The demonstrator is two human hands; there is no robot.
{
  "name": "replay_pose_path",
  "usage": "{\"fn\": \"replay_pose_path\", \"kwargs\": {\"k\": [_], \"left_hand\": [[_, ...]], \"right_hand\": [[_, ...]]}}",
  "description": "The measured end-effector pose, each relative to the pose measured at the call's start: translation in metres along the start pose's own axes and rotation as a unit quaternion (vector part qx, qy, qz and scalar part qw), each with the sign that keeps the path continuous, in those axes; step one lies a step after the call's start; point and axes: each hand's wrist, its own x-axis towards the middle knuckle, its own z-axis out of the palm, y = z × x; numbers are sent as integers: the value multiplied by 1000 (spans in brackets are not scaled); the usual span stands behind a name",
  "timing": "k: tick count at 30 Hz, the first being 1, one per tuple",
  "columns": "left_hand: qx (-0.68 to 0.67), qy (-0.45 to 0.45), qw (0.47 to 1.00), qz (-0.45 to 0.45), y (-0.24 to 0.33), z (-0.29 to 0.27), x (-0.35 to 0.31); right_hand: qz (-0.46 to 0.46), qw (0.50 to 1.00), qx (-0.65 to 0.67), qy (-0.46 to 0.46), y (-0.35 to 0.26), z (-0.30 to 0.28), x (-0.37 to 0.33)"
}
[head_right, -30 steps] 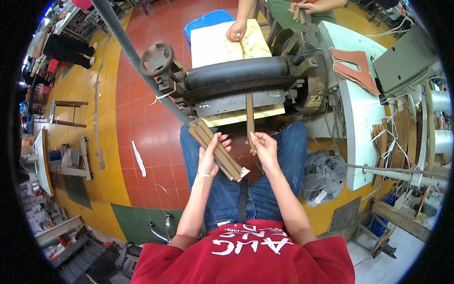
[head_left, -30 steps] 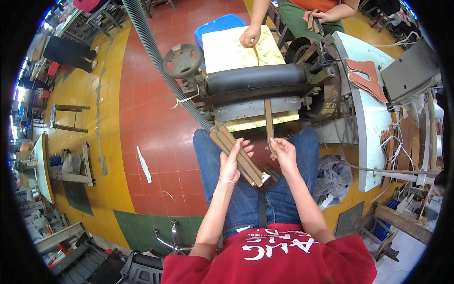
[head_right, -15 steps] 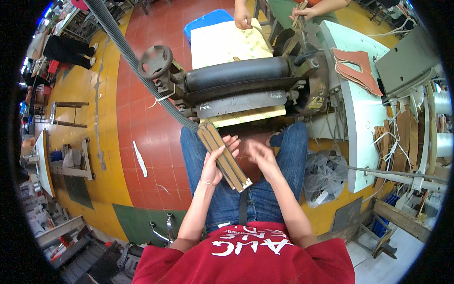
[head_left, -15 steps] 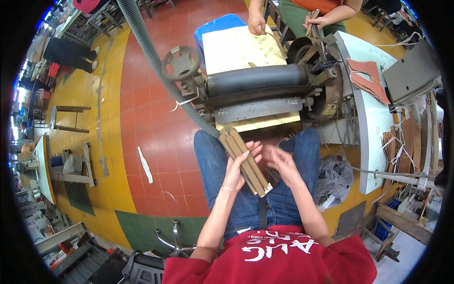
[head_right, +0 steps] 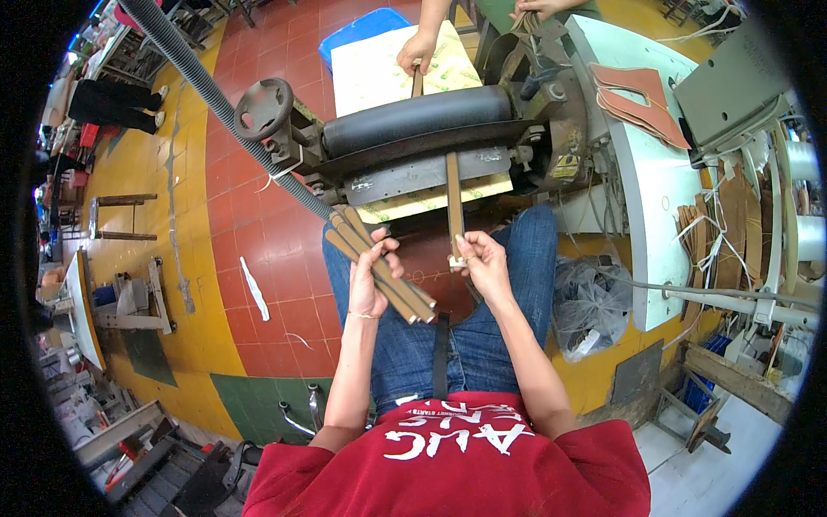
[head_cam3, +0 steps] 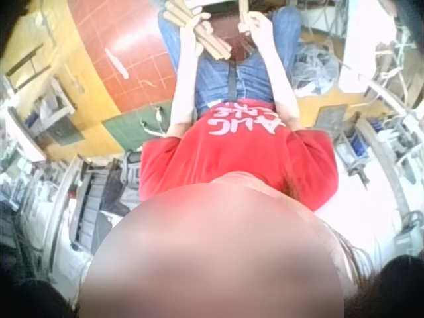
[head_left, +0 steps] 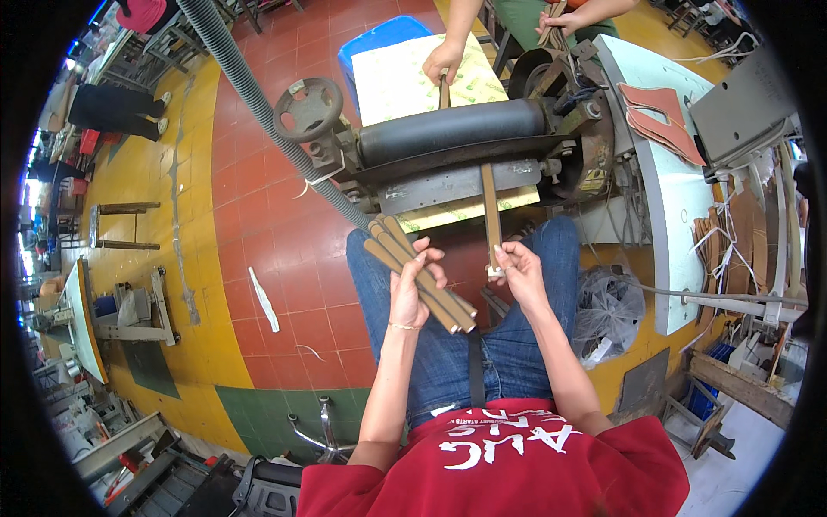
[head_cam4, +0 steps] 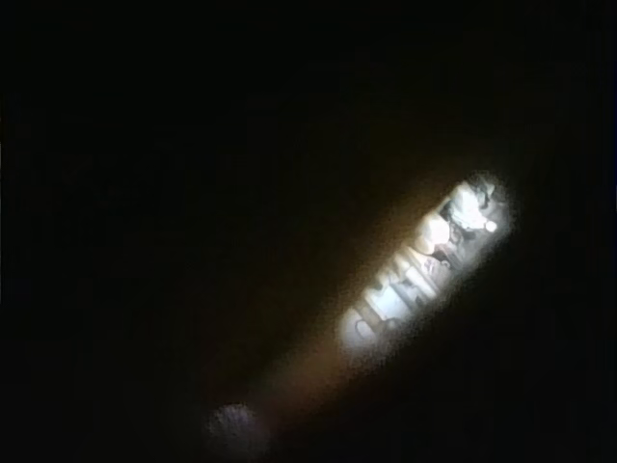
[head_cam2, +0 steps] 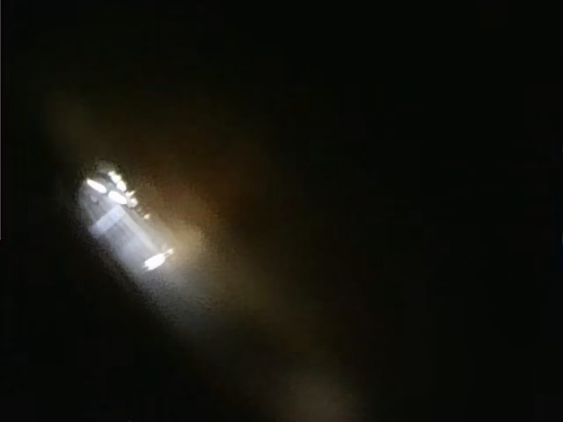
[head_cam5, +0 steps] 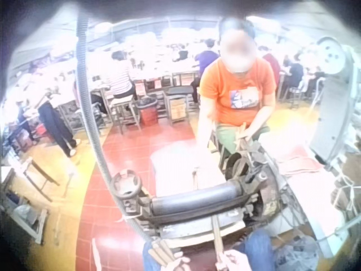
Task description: The person picks up individual tan leather straps from a stack, feeds them through a roller machine, and collects the processed pieces. They repeat this one-at-a-time handling throughout the clip, occasionally reorienting the straps before feeding them into the machine.
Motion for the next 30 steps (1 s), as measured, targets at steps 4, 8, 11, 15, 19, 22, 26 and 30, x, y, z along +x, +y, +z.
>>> {"fn": "replay_pose_path", "kwargs": {"k": [4,8,11,15,19,22,26,30], "left_hand": [[-48,-35,998,-18,5,-6,-13],[-39,-26,998,-35,5,-7,-18],[-16,-23,999,-42,3,-6,-18],[-31,-37,997,-53,0,-1,-16],[-114,-90,988,-61,0,2,-14],[-170,-130,975,-66,-3,0,-9],[-60,-49,995,-57,-11,-1,-2],[-21,-45,998,-37,-16,5,1]], "right_hand": [[-11,999,-30,-8,-1,-6,12],[-17,999,-19,-32,-3,-6,16],[28,999,18,-27,-4,0,30],[48,992,118,-2,-13,10,65],[81,990,114,34,-12,19,50],[119,987,63,-82,-4,14,-1],[50,972,-29,-229,-2,11,-55],[-11,982,-148,-114,-7,18,-63]]}}
